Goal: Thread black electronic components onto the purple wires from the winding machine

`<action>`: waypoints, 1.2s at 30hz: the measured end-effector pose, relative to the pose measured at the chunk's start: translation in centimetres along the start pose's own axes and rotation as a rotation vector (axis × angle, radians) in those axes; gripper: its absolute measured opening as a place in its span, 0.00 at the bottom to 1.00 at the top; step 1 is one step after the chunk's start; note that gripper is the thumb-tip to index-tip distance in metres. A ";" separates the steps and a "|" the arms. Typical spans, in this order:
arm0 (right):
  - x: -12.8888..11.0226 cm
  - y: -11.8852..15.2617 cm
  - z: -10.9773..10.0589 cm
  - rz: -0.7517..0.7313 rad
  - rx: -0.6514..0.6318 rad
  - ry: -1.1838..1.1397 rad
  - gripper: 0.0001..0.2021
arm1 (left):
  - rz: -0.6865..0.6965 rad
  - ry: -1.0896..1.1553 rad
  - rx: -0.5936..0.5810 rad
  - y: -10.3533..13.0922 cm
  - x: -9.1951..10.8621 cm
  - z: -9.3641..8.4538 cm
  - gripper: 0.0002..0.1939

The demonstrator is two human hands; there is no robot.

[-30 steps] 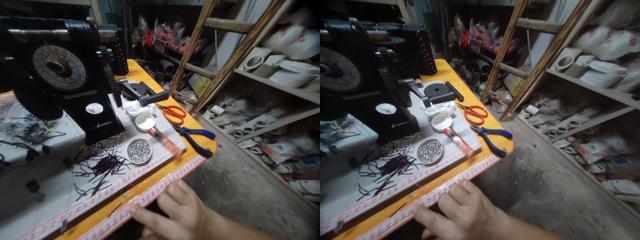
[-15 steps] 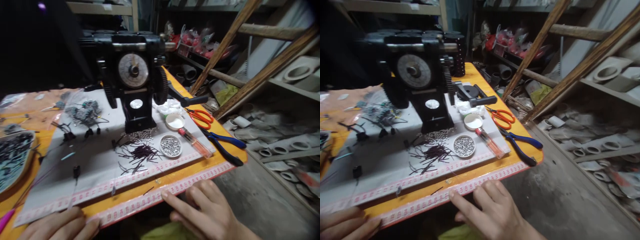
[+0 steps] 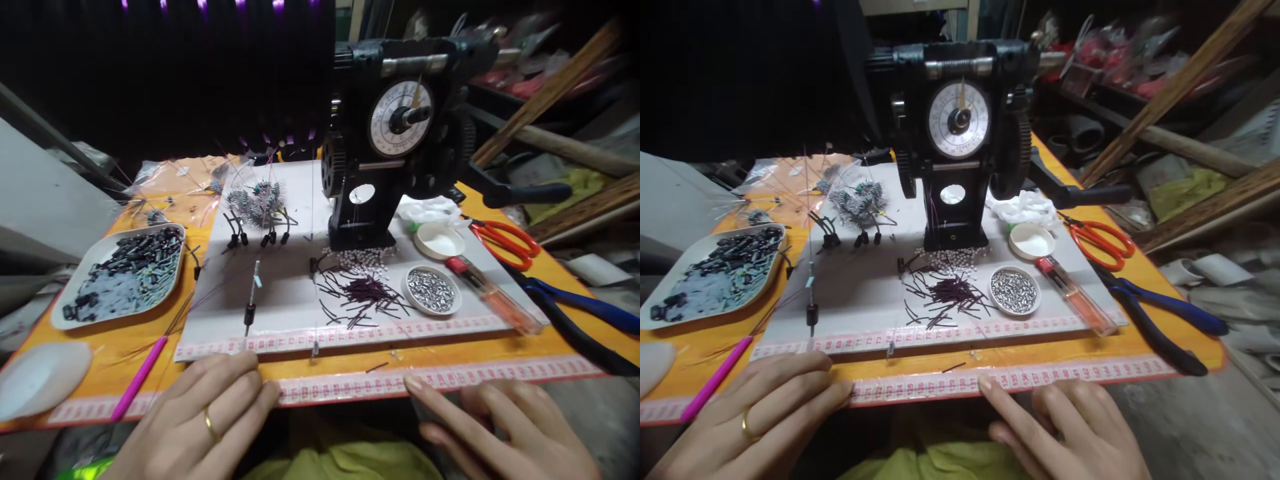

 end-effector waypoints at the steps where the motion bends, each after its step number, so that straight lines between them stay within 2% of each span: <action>1: 0.0 0.0 0.0 0.003 0.007 -0.002 0.26 | -0.001 0.007 0.025 -0.2 0.0 -0.1 0.21; 3: -0.2 -0.1 -0.1 -0.003 0.015 -0.004 0.27 | -0.006 0.023 0.056 -0.6 0.1 -0.2 0.21; 13: -0.2 -0.3 -0.1 -0.048 -0.005 0.004 0.27 | 0.033 0.022 0.042 -1.0 0.1 0.1 0.21; 20: -0.2 -0.3 -0.3 -0.036 0.016 0.007 0.28 | 0.017 0.051 0.003 -1.0 0.2 0.3 0.23; 27: -0.2 -0.4 0.0 0.009 -0.009 0.001 0.29 | -0.002 0.057 0.017 -1.5 0.3 0.3 0.20; 29: -0.3 -0.6 -0.1 -0.003 -0.005 -0.004 0.27 | -0.003 0.056 0.022 -1.6 0.3 0.3 0.20; 33: -0.3 -0.8 -0.3 -0.032 -0.003 -0.007 0.16 | -0.006 0.059 0.011 -1.2 0.3 0.4 0.21; 36: -0.3 -0.9 -0.4 -0.033 0.001 0.010 0.15 | 0.005 0.054 -0.011 -0.5 0.0 0.4 0.22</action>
Point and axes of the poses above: each hand's wrist, its own y-axis away from the middle knuckle, its own z-axis out of the palm, x = y × z, the point moved 4 cm from there along -y, towards the middle knuckle, and after that the axes turned 2 degrees about x, right-handed, at the moved point
